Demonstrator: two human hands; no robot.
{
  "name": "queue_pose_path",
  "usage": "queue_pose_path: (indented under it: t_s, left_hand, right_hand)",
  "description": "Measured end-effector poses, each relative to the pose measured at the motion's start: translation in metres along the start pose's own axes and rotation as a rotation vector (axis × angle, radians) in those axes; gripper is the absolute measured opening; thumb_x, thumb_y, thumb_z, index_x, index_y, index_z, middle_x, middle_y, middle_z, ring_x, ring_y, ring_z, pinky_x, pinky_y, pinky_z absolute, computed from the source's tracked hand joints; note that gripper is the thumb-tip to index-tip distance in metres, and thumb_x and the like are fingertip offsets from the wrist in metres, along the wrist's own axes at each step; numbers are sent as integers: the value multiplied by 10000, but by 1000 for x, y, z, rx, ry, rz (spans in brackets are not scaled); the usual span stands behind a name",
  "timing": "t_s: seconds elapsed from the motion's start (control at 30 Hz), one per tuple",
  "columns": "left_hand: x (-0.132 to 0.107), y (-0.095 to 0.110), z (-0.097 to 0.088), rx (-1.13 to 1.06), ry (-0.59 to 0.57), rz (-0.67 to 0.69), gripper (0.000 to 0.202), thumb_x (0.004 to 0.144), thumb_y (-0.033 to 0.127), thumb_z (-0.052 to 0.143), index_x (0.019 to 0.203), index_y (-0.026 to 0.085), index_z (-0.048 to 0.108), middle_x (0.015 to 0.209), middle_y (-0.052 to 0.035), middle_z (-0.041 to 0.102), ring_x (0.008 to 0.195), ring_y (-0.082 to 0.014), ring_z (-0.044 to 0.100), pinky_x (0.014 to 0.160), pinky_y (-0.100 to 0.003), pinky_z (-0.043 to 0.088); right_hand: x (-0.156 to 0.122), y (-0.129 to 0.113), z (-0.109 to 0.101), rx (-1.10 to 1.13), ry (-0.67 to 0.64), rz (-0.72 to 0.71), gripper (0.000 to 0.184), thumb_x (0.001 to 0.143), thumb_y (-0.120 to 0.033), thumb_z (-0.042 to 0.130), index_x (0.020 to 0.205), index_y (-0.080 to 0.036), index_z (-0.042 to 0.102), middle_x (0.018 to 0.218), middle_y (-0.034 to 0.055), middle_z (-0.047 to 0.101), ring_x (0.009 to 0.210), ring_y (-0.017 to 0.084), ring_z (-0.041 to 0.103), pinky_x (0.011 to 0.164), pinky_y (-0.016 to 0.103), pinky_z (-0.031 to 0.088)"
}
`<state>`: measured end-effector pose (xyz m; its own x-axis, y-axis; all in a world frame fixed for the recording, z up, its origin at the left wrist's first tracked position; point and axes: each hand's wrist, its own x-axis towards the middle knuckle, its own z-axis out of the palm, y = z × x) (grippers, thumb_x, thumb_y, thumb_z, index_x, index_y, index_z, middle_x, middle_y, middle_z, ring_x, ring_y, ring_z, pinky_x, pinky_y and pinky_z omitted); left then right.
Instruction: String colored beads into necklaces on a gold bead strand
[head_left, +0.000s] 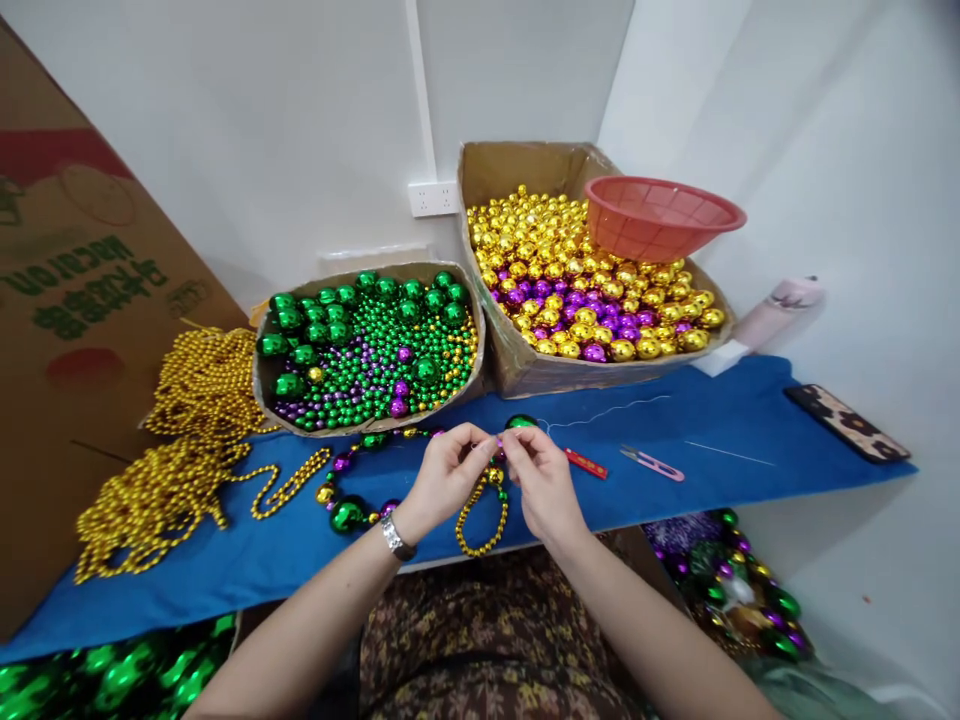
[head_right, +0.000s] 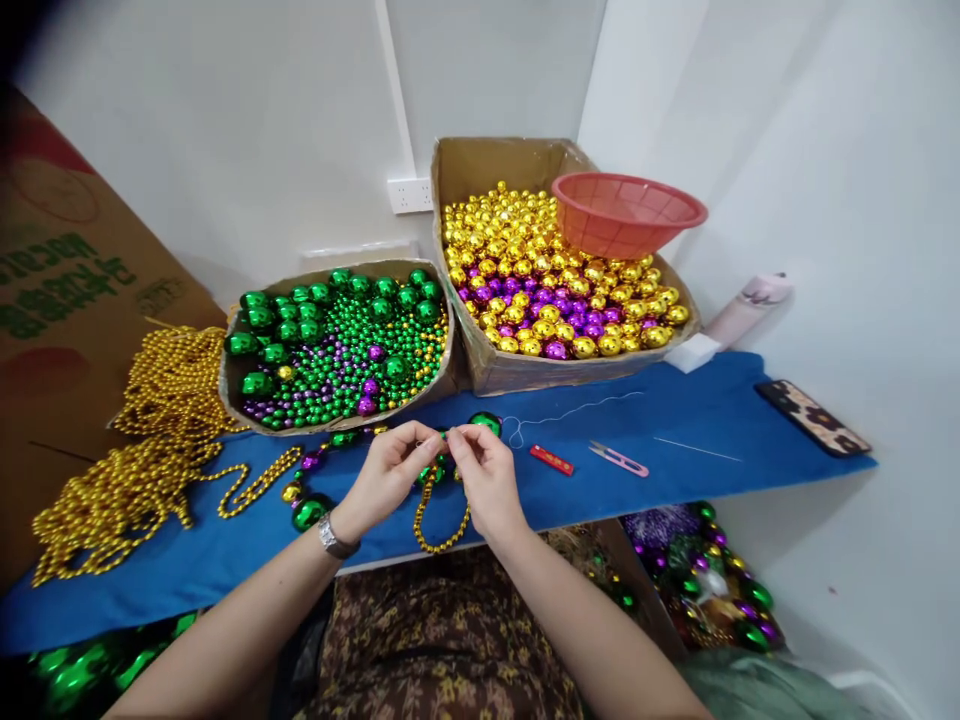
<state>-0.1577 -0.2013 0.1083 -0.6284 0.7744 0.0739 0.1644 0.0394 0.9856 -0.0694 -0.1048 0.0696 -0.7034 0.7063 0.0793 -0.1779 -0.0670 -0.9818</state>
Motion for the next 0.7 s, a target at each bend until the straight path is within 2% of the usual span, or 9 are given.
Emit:
queue_pose_path:
  t_s: [0.1, 0.17, 0.27, 0.33, 0.37, 0.43, 0.5, 0.6, 0.7]
  left_hand:
    - [3, -5, -1, -314, 13, -140, 256, 778, 388, 634, 775, 132, 627, 722, -30, 615, 617, -97, 501, 601, -221, 410]
    - [5, -8, -4, -435, 12, -185, 232, 722, 335, 703, 792, 126, 631, 778, -44, 639, 637, -90, 531, 616, -214, 429]
    - [5, -8, -8, -407, 18, -163, 238, 698, 286, 731, 855, 137, 632, 789, -43, 661, 635, -94, 572, 587, -201, 439]
    - [5, -6, -10, -356, 23, -122, 229, 728, 291, 706, 889, 149, 626, 789, -41, 670, 636, -104, 594, 571, -202, 447]
    - [5, -6, -10, -332, 16, -102, 218, 741, 292, 694, 894, 153, 625, 793, -42, 672, 641, -108, 602, 575, -206, 455]
    - [5, -4, -11, -288, -6, -63, 185, 757, 288, 678, 874, 153, 630, 799, -42, 671, 643, -112, 606, 593, -217, 469]
    - [5, -3, -12, -267, -25, -25, 151, 769, 281, 662, 848, 155, 632, 805, -43, 663, 644, -115, 601, 599, -226, 473]
    - [5, 2, -14, -217, -53, 72, 96, 803, 255, 611, 780, 163, 620, 823, -42, 629, 649, -119, 583, 601, -241, 474]
    - [3, 10, -18, 18, -84, 223, 144, 840, 200, 525, 738, 169, 622, 843, -44, 587, 647, -112, 554, 620, -251, 468]
  right_hand:
    - [4, -1, -3, 43, -13, -2, 248, 840, -452, 565, 853, -204, 555, 612, -43, 459, 498, 81, 388, 447, 203, 327]
    - [6, -3, -7, 16, -58, -14, 234, 859, -436, 549, 865, -203, 557, 660, -32, 507, 497, 72, 400, 450, 200, 331]
    - [9, -8, -13, -59, -162, -53, 222, 881, -417, 521, 851, -198, 535, 1024, 43, 608, 497, 40, 449, 483, 207, 387]
    - [11, -13, -17, -123, -243, -72, 225, 895, -412, 494, 835, -196, 504, 1267, 89, 527, 485, 21, 479, 498, 217, 417]
    - [13, -16, -18, -160, -282, -76, 230, 903, -414, 478, 831, -196, 490, 1309, 102, 502, 475, 19, 490, 499, 220, 424]
    - [16, -21, -19, -228, -359, -75, 236, 915, -420, 449, 836, -198, 471, 1227, 105, 570, 456, 27, 505, 507, 223, 440]
    - [20, -24, -20, -259, -402, -74, 238, 923, -428, 427, 851, -203, 464, 977, 58, 662, 470, 52, 532, 519, 218, 451]
    - [26, -26, -21, -279, -378, -85, 234, 915, -435, 438, 875, -207, 477, 732, -8, 630, 544, 88, 585, 527, 205, 463]
    - [32, -31, -25, -347, -328, -69, 227, 894, -429, 467, 876, -205, 496, 660, -28, 602, 525, 94, 589, 521, 205, 471]
